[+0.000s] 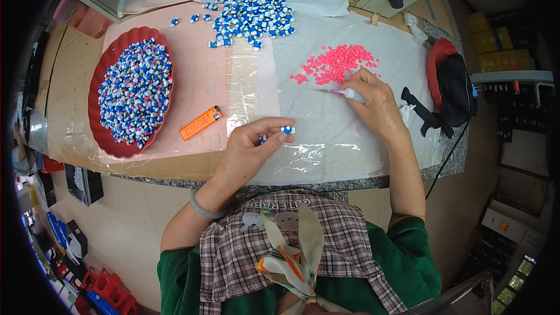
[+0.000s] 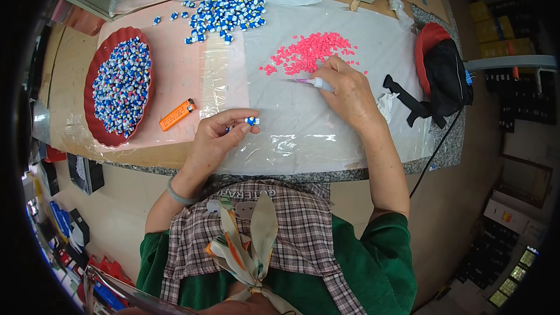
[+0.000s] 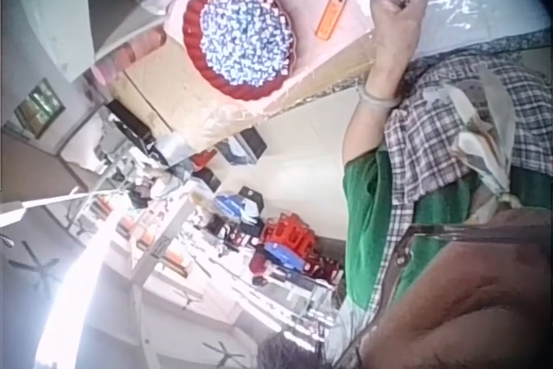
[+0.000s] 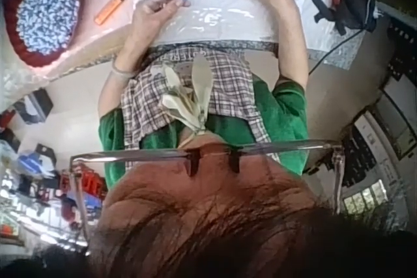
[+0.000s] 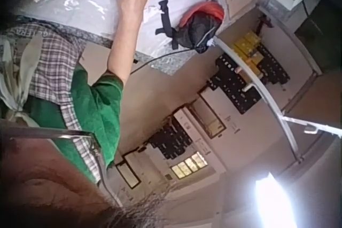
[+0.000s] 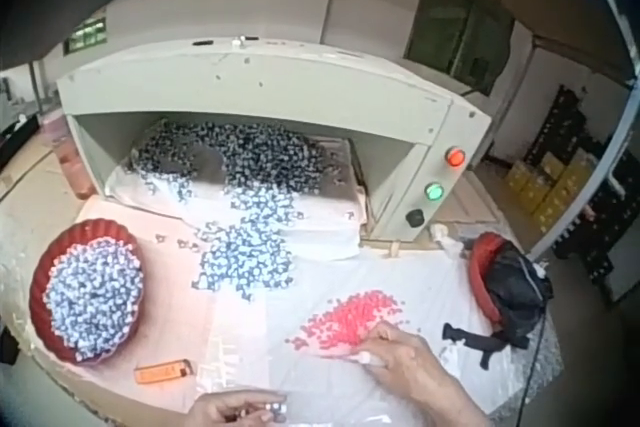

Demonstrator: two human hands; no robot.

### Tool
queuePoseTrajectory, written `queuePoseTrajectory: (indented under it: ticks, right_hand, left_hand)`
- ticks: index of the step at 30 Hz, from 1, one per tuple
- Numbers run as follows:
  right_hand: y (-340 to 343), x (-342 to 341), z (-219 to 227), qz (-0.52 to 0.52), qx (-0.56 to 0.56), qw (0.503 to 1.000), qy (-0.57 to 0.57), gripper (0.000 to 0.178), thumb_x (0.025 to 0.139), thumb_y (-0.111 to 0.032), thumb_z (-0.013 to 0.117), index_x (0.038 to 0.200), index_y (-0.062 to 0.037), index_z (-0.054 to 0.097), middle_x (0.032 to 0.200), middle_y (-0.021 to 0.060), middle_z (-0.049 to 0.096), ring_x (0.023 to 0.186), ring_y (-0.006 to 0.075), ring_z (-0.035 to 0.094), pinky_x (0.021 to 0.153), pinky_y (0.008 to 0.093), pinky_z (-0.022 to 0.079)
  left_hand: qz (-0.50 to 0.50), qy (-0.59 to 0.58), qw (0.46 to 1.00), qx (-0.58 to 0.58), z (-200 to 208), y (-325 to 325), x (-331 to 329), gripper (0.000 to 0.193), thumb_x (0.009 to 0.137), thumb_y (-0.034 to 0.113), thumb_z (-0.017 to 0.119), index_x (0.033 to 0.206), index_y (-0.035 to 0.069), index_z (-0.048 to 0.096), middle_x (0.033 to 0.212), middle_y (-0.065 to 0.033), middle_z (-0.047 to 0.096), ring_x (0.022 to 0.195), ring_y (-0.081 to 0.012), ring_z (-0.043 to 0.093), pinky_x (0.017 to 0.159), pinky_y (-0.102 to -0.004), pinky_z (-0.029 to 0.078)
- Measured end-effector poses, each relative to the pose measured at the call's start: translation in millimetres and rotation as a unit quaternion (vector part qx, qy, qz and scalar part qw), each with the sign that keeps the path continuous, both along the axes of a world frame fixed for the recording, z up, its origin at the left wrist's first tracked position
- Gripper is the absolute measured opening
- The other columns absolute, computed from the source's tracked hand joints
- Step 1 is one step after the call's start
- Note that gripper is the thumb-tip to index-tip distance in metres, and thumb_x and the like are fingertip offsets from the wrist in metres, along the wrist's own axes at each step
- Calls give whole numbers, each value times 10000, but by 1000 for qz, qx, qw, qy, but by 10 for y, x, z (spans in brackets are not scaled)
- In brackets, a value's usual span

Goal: Apply glue to small blue components and attach pink decorative pieces.

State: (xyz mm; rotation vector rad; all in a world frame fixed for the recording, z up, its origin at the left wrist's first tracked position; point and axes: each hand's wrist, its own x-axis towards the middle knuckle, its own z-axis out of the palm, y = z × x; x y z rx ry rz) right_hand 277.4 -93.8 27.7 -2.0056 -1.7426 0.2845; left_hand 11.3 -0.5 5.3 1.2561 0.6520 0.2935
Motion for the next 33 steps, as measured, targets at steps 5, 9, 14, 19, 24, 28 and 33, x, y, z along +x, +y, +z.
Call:
queuePoseTrajectory:
  ticks: [5,9,14,19,24,28,33]
  right_hand:
    - [13,6,46,6,-38,999,17,200,714,1,686,908,-29,642,846,94,588,795,274,612,704,357,484]
    - [40,19,127,23,-114,993,9,181,724,-54,686,873,-2,598,854,115,591,809,298,606,730,374,475]
    - [24,-7,117,41,-110,993,22,183,714,-53,681,859,2,585,855,124,593,807,312,598,732,377,470]
    - [-40,-80,93,29,-99,994,28,192,702,-59,681,851,5,578,858,131,595,795,315,594,725,367,472]
    - [-108,-139,38,22,-31,991,131,150,707,1,657,827,11,567,831,93,591,732,218,614,658,315,473]
    - [-162,-316,10,-1,-20,927,374,118,742,27,647,802,-1,550,834,77,596,695,138,601,613,277,478]
    - [-133,-589,-18,-14,-21,829,559,159,790,55,648,820,-26,515,832,104,608,644,108,582,573,247,488]
  left_hand:
    - [-3,10,1000,3,-21,-1,-12,236,928,101,613,1155,48,647,876,-12,700,781,-22,550,677,-198,414]
    - [-3,-3,1000,-1,-34,-4,-11,237,926,89,610,1157,46,644,883,-16,698,795,-27,562,689,-197,417]
    - [-5,-8,1000,-5,-41,1,-16,239,923,69,604,1158,43,641,888,-24,694,820,-38,585,702,-200,424]
    - [4,-35,999,14,-91,-17,-8,248,930,82,603,1169,24,636,886,-17,675,725,0,500,624,-161,387]
    - [-5,-20,1000,6,-54,-3,-17,245,933,89,601,1169,28,635,891,-19,676,731,-1,502,629,-163,387]
    - [-2,-18,1000,9,-39,-8,-12,243,935,94,600,1168,31,633,886,-16,677,736,-3,504,627,-164,385]
    - [-1,-15,999,47,-8,-62,13,241,931,82,599,1163,24,633,900,-26,675,763,-19,539,633,-173,395]
